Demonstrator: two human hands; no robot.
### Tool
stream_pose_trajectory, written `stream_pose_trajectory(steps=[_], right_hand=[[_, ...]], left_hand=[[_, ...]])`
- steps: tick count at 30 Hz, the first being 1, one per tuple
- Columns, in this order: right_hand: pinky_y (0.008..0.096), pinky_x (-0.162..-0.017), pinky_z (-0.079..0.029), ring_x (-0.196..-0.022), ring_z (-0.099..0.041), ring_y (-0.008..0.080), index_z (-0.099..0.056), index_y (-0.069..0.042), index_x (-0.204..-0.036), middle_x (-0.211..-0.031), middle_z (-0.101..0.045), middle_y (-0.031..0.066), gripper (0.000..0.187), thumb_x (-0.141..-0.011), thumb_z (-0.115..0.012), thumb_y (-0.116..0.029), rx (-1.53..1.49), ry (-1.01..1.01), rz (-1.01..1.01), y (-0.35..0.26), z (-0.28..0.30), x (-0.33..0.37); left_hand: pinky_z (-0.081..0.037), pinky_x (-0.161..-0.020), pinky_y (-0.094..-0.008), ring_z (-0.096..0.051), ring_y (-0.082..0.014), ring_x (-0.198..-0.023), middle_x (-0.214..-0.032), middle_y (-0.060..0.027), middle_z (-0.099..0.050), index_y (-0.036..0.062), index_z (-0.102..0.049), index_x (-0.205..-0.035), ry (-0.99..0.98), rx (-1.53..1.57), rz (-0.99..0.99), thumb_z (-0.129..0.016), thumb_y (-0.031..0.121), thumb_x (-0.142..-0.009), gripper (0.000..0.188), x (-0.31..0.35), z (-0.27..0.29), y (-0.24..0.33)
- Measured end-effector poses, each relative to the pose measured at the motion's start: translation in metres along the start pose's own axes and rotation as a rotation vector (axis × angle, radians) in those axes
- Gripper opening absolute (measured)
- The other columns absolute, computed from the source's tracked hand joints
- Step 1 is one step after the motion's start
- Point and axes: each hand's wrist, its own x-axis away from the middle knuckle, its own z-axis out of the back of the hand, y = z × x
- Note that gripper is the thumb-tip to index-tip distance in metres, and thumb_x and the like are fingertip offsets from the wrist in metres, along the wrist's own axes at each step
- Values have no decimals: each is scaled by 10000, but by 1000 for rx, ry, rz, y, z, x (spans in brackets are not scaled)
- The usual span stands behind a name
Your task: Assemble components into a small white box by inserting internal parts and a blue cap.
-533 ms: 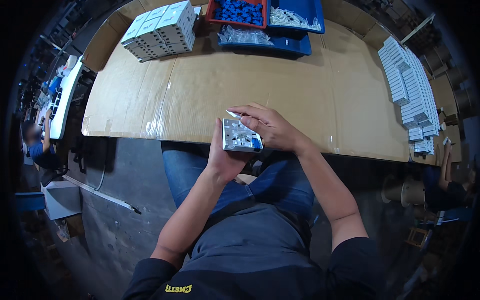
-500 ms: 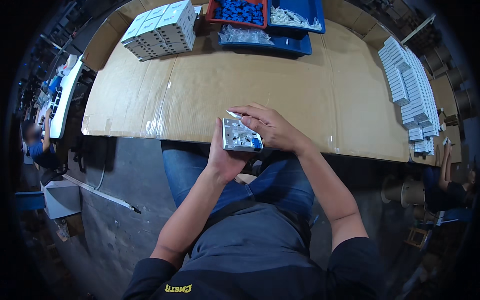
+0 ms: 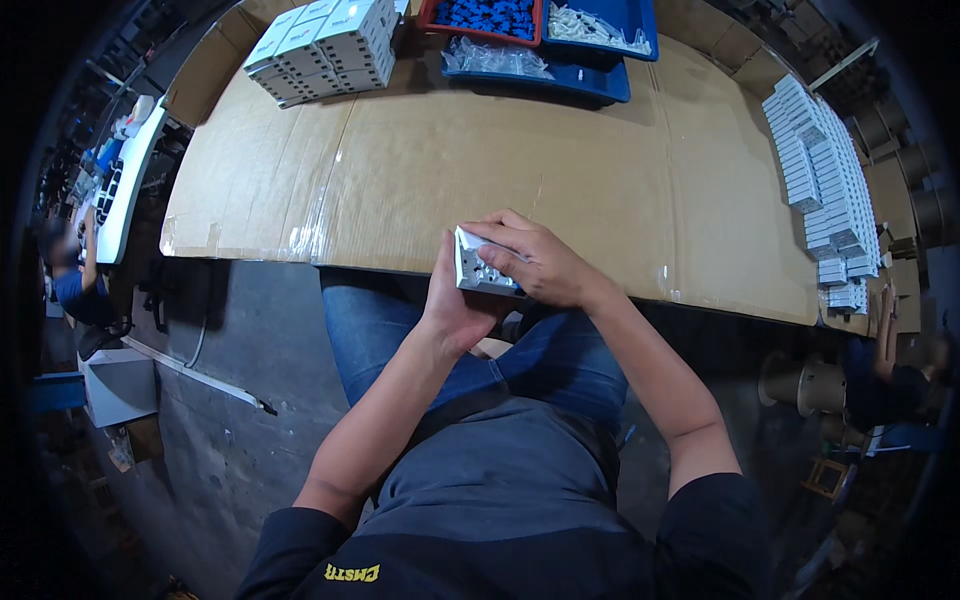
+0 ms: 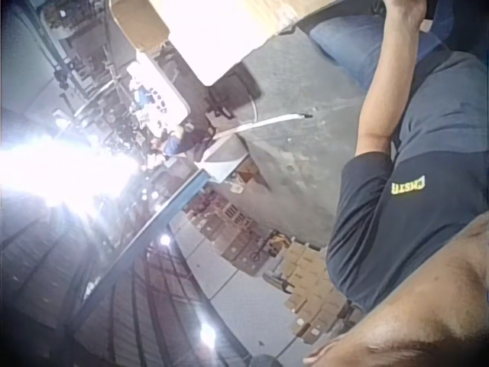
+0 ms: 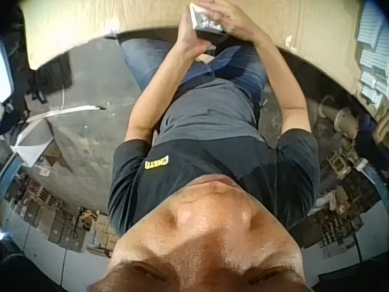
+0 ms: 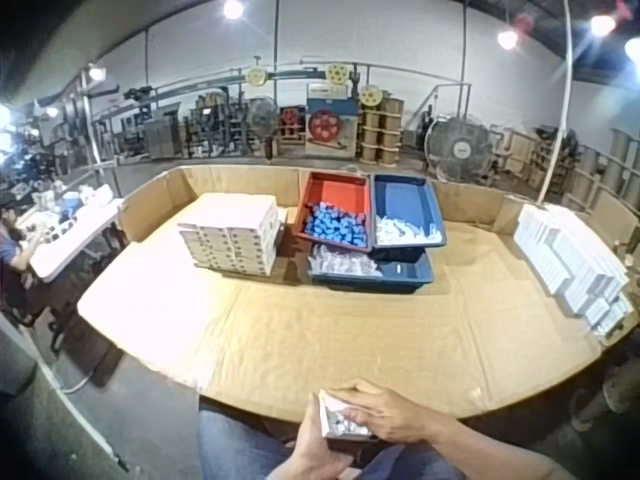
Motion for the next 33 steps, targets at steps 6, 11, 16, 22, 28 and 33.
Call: stream_pose_trajectory(steps=[6,11,16,22,28,33], right_hand=[[370,-1135,-413,-1320,-564,297,-595,29,-1426,-1404,-601,172,617,-1098,-467,-478,-117,26,-25,9,3,-2],[379,-1156,-407,-1361,-553,300,-594,27,-1428,-1449,-601,190,599,-1099,-477,-460,-92,17,-21,8,0,-1],[377,-1141,-424,-1341,-578,300,-611,30,-1409,-1433,-621,195,578,-1096,-494,-442,-68,3,-59,7,-1,-2],[367,-1138,-426,-1340,-584,290,-599,21,-1427,-1428,-633,189,575,-1092,-508,-438,-12,-25,-23,17,-2,0],[330,-1057,-474,-1215,-633,211,-602,-32,-1444,-1384,-677,147,538,-1100,-508,-434,-95,-2,-90,17,-3,5],[313,-1050,-467,-1183,-614,173,-580,-31,-1471,-1341,-690,119,571,-1107,-479,-459,-164,-52,-168,5,8,7]], left_hand=[[-474,-1068,-478,-568,-269,-1274,-1401,-101,-564,147,-472,-1496,26,30,-10,-222,645,-1092,688,-11,10,-2],[-464,-1087,-485,-562,-276,-1287,-1407,-107,-559,138,-468,-1497,76,0,1,-215,624,-1100,677,-9,6,1],[-454,-1098,-481,-568,-263,-1279,-1362,-110,-578,128,-479,-1477,32,39,33,-179,624,-1103,689,-12,8,1],[-390,-1181,-494,-529,-289,-1343,-1413,-127,-556,117,-472,-1484,49,54,51,-174,586,-1115,666,-14,8,0],[-423,-1139,-495,-549,-288,-1306,-1377,-129,-572,117,-488,-1465,58,47,26,-175,584,-1116,661,-14,5,1],[-467,-1044,-497,-576,-288,-1234,-1324,-129,-587,111,-483,-1453,74,-6,33,-160,581,-1118,662,-12,-2,3]])
